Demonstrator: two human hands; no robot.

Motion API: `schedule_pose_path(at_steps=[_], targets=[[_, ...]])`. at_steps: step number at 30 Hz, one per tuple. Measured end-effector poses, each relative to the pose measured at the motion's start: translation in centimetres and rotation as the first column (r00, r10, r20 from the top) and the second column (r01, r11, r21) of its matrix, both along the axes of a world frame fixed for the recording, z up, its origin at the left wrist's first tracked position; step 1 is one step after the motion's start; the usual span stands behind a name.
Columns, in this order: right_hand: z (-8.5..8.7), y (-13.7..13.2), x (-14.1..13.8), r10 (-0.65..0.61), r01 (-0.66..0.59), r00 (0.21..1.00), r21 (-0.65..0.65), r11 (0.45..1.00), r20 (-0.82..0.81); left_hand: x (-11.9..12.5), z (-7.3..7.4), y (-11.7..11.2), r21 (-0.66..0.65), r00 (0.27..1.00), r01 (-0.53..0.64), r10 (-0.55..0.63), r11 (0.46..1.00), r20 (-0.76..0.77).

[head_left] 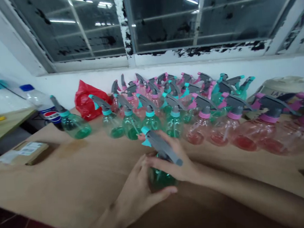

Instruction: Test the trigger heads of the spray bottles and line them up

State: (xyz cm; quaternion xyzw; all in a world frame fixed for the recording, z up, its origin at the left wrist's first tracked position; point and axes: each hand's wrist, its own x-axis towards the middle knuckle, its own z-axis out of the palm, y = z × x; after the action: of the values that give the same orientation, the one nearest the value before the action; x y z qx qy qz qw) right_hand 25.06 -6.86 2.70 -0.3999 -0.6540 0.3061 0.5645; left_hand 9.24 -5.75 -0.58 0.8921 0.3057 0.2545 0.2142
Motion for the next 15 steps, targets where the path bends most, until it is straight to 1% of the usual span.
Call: schedule_pose_path(at_steps=[3,4,5,6,8,9,10,11,12,13,15], targets=[[0.5,2.0,-4.0,0.02,-0.022,0.999,0.049,0.999,0.036,-3.4,0.4,0.3,0.05,0.989,-0.144,0.142,0.988,0.045],[0.6,2.5,-5.0,0.024,-0.03,0.997,0.075,0.997,0.079,-4.7,0.4,0.6,0.075,0.982,-0.182,0.178,0.98,0.058],[0.9,3.1,-5.9,0.043,-0.058,0.989,0.1,0.993,0.141,-6.0,0.5,0.9,0.081,0.98,-0.197,0.194,0.977,0.047],[1.1,3.5,-6.5,0.07,-0.097,0.973,0.115,0.989,0.218,-7.3,0.5,1.3,0.094,0.979,-0.203,0.2,0.975,0.038],[1.9,4.4,-7.3,0.135,-0.187,0.912,0.101,0.977,0.386,-10.0,0.5,2.3,0.112,0.962,-0.273,0.268,0.956,0.059],[2.3,4.9,-7.5,0.151,-0.208,0.875,0.076,0.975,0.46,-11.3,0.5,3.0,0.116,0.944,-0.326,0.318,0.938,0.085],[2.9,5.4,-7.5,0.148,-0.201,0.845,0.049,0.978,0.515,-12.6,0.5,3.7,0.131,0.926,-0.375,0.364,0.918,0.103],[3.5,6.0,-7.5,0.132,-0.175,0.826,0.027,0.984,0.548,-13.8,0.5,4.5,0.138,0.91,-0.412,0.397,0.901,0.12],[4.2,6.6,-7.4,0.089,-0.122,0.821,0.021,0.992,0.563,-14.8,0.5,5.4,0.138,0.9,-0.432,0.417,0.891,0.128],[5.0,7.3,-7.4,0.022,-0.067,0.819,0.058,0.996,0.574,-15.8,0.5,6.4,0.143,0.895,-0.442,0.426,0.886,0.13],[6.6,9.1,-7.3,-0.125,0.016,0.802,0.189,0.982,0.584,-17.3,0.3,8.4,0.177,0.881,-0.47,0.45,0.865,0.145]])
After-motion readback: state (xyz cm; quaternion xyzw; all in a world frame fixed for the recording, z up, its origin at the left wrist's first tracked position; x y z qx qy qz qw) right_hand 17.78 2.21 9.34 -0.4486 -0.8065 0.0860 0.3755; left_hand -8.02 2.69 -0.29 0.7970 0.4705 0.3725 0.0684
